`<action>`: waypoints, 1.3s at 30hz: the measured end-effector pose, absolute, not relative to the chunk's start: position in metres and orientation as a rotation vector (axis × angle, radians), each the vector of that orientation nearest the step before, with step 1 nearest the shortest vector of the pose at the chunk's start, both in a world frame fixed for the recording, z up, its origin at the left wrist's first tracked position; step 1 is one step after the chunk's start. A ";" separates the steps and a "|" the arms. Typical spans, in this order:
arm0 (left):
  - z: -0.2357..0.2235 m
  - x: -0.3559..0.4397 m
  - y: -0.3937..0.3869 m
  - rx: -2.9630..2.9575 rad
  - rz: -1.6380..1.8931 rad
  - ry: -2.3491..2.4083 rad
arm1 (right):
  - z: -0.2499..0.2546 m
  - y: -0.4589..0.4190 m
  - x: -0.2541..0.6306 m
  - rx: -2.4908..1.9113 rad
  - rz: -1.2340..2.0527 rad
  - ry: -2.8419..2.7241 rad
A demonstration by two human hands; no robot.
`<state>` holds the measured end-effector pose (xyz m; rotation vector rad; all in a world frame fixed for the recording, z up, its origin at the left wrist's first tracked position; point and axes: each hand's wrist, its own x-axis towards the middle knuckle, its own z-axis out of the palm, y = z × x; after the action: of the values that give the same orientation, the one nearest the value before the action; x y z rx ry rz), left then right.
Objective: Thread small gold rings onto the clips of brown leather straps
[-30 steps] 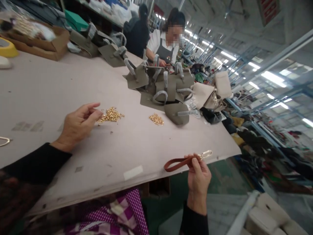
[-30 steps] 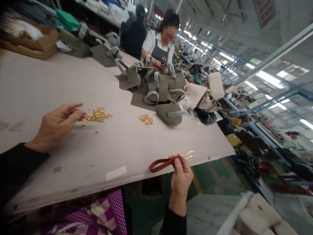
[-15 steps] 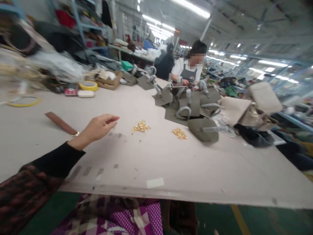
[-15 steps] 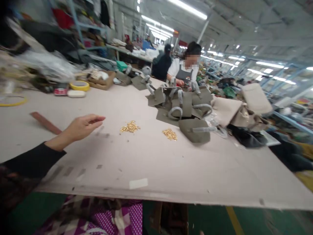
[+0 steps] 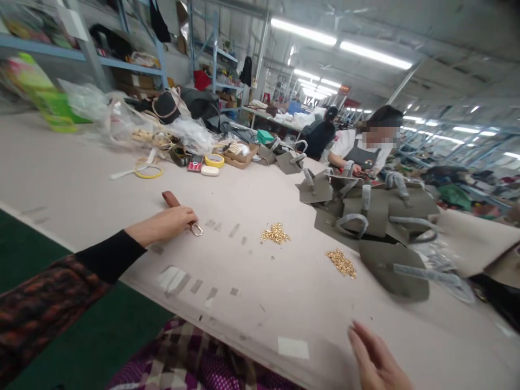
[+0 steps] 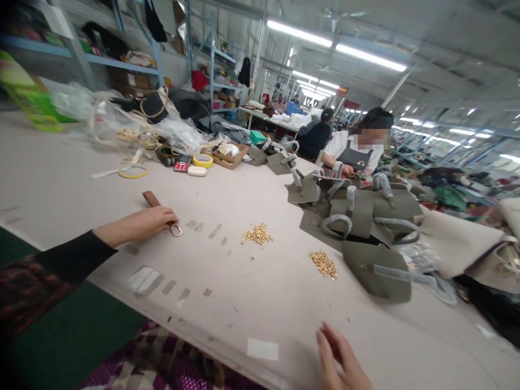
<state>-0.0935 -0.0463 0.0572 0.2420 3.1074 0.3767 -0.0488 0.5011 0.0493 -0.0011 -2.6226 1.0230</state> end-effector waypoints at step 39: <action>0.086 -0.174 0.191 0.224 2.187 2.001 | 0.054 0.363 -0.179 0.059 2.693 -1.795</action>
<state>-0.1745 0.1914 0.0857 0.2243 2.0011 2.1870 -0.1787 0.3634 0.0541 0.0592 -1.7951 2.6931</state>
